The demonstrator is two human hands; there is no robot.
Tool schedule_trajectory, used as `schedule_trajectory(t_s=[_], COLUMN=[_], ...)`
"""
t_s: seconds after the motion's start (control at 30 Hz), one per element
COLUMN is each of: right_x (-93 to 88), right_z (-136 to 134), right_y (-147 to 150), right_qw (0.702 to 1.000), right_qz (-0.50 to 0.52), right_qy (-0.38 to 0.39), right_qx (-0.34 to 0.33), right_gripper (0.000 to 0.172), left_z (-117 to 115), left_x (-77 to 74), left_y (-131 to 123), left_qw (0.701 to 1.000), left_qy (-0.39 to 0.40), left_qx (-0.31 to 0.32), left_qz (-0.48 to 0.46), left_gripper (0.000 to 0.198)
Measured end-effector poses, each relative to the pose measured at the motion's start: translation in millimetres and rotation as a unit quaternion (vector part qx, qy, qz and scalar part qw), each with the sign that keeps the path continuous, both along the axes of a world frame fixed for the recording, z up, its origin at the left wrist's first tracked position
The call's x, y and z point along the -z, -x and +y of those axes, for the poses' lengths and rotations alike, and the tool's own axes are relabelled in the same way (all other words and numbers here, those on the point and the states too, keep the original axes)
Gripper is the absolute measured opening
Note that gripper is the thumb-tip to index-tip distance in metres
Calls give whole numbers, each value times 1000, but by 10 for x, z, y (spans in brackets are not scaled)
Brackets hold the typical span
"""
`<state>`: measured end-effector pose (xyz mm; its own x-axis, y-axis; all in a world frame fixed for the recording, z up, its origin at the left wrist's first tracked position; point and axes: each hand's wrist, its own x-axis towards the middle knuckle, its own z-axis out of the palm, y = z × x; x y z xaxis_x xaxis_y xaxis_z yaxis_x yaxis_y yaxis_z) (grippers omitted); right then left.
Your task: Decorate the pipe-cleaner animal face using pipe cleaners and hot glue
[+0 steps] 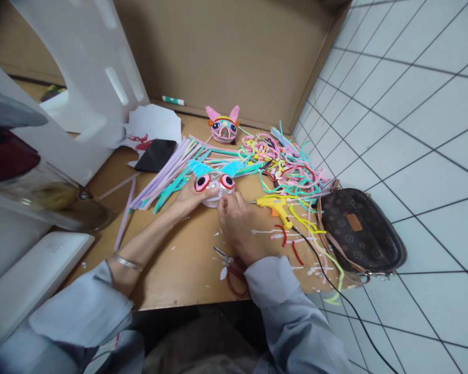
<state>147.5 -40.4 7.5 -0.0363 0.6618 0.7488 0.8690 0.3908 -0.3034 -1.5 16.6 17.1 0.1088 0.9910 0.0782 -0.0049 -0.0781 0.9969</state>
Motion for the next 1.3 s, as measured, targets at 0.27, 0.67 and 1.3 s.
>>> schedule_trajectory(t_s=[0.27, 0.67, 1.3], right_x=[10, -47, -110], right_z=[43, 30, 49], right_y=[14, 4, 12], right_qw=[998, 993, 940], right_qz=[65, 102, 303], right_qy=[10, 18, 139], right_qx=[-13, -50, -74], right_gripper=[15, 13, 22], left_z=[7, 0, -33], left_x=[1, -17, -20], left_y=[4, -4, -8], left_qw=[1000, 1000, 999], left_qy=[2, 17, 19], left_qx=[-8, -17, -30], left_qz=[16, 5, 41], left_gripper=[75, 75, 75])
